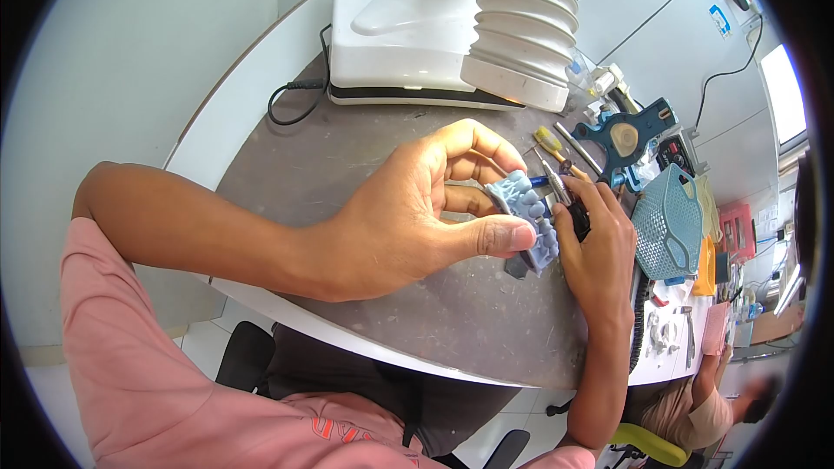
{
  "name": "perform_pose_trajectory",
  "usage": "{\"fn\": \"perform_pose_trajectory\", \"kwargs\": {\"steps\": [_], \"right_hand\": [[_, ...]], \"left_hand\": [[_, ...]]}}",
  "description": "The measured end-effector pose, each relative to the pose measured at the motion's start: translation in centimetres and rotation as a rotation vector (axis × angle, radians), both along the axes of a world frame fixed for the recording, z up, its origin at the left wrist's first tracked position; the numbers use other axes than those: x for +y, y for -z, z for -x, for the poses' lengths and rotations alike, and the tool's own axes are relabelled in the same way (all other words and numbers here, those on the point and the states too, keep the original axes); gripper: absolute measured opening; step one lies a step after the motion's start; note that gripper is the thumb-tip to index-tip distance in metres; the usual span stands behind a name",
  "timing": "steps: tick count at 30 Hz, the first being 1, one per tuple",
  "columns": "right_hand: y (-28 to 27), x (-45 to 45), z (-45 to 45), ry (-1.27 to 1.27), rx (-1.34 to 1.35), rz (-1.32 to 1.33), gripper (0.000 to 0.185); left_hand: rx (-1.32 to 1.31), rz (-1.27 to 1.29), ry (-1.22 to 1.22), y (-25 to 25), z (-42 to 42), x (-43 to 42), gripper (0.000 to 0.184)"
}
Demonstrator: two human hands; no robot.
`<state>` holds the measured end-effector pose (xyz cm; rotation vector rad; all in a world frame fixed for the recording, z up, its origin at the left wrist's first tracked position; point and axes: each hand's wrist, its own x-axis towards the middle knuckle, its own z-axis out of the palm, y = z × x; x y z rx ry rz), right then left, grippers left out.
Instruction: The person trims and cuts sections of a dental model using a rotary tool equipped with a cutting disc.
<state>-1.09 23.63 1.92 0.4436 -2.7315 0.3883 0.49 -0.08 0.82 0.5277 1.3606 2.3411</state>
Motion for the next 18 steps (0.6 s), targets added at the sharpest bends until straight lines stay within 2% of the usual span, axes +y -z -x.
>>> {"fn": "perform_pose_trajectory", "kwargs": {"steps": [13, 16, 18], "right_hand": [[-0.13, -0.06, -0.05, 0.014, -0.014, -0.02, 0.026], [-0.01, 0.28, 0.06, -0.014, 0.071, -0.066, 0.025], [-0.22, 0.65, 0.25, -0.092, 0.29, 0.036, 0.028]], "left_hand": [[0.011, 0.016, -0.019, -0.1, -0.06, 0.06, 0.053], [0.093, 0.016, -0.049, 0.72, 0.29, 0.32, 0.051], [0.106, 0.008, -0.043, 0.6, 0.32, 0.24, 0.05]]}}
